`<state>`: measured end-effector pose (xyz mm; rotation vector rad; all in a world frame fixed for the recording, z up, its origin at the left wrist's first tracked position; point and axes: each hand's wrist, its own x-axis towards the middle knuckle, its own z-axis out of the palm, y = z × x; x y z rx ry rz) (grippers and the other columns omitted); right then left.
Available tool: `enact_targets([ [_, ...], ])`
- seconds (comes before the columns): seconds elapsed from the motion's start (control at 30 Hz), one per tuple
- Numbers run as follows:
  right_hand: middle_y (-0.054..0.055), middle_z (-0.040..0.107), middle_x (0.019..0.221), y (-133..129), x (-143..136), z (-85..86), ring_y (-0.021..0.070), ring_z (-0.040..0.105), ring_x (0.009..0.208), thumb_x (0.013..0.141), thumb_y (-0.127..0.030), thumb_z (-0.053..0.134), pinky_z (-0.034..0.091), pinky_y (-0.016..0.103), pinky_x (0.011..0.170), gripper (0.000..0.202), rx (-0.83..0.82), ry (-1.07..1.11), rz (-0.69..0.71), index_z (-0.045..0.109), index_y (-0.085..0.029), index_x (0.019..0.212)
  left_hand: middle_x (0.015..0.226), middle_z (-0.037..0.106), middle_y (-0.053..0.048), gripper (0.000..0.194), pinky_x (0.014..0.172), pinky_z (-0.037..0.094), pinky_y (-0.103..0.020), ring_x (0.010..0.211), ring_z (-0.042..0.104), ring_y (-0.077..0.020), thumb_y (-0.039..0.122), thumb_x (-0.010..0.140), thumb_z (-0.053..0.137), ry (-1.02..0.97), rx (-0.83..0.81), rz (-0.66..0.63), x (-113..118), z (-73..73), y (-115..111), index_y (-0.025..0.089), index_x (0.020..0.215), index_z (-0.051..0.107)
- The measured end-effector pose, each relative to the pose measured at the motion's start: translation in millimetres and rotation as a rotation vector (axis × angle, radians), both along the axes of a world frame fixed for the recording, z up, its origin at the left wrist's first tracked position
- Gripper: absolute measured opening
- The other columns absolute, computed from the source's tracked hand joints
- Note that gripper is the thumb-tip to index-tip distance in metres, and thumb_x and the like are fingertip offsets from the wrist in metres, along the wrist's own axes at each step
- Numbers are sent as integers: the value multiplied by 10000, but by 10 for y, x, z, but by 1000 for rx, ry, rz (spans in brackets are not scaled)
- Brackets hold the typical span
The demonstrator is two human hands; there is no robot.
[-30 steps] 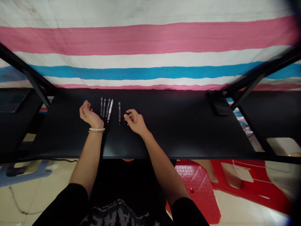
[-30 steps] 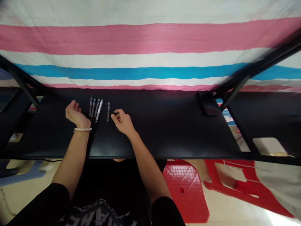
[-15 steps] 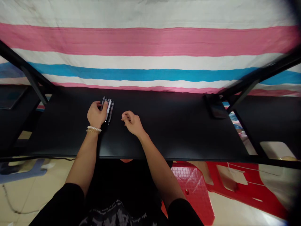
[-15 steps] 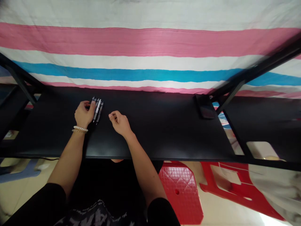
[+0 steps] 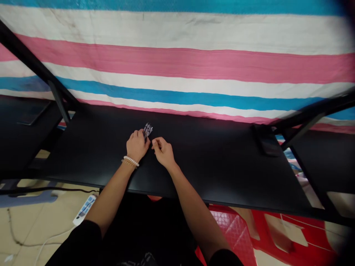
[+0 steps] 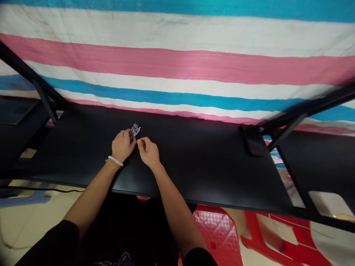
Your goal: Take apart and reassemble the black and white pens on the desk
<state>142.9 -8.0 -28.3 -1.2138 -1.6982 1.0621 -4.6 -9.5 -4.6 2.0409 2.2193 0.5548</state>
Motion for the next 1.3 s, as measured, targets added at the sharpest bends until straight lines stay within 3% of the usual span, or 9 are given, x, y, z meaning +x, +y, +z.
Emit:
enact_targets([
  [0.2,12,690,730,-8,-27,-6,159,651,620,1008,-560,474,488,270,605,364,-10,7,-16,607,-226,953,1071,738,-204,475,821,531,-449,996,719,-381,306,878,600,-84,-86,-42,-51,35,23,124,1315,562],
  [0.33,22,700,815,-19,-35,-1,163,645,663,954,-556,570,518,297,660,347,22,55,-28,598,-221,1039,963,747,-171,416,757,527,-427,862,739,-352,325,904,558,-225,-45,-57,-16,-5,-5,132,1272,546],
  [0.53,144,632,1169,-31,-57,7,257,651,1025,918,-505,610,557,432,910,516,226,123,8,503,-182,1306,819,689,-67,163,658,480,-341,708,669,-234,297,893,566,-610,106,-263,113,-105,-66,211,1028,535],
  [0.67,157,569,1309,-50,-81,43,297,594,1202,917,-464,617,496,507,1057,569,303,140,34,451,-219,1403,733,629,8,220,601,442,-296,620,589,-171,251,816,641,-811,109,-384,150,-144,-71,227,1020,563],
  [0.83,125,619,1284,-78,-71,185,299,586,1217,887,-411,672,481,511,1074,464,363,113,-10,551,-266,1311,659,617,47,236,532,389,-267,528,526,-130,238,809,673,-967,103,-389,207,-101,-86,243,1040,627],
  [1.03,117,642,1245,-57,-87,314,274,617,1181,859,-353,712,491,475,1063,327,367,142,-27,658,-255,1166,602,574,35,128,504,378,-257,522,483,-114,249,747,745,-1075,153,-380,240,-36,-72,197,733,629],
  [1.3,77,733,1067,-2,-95,410,233,683,979,784,-277,778,548,404,928,104,251,247,51,708,-217,832,722,690,-23,151,610,521,-291,659,635,-168,298,759,767,-1186,46,-380,194,-120,8,178,741,677],
])
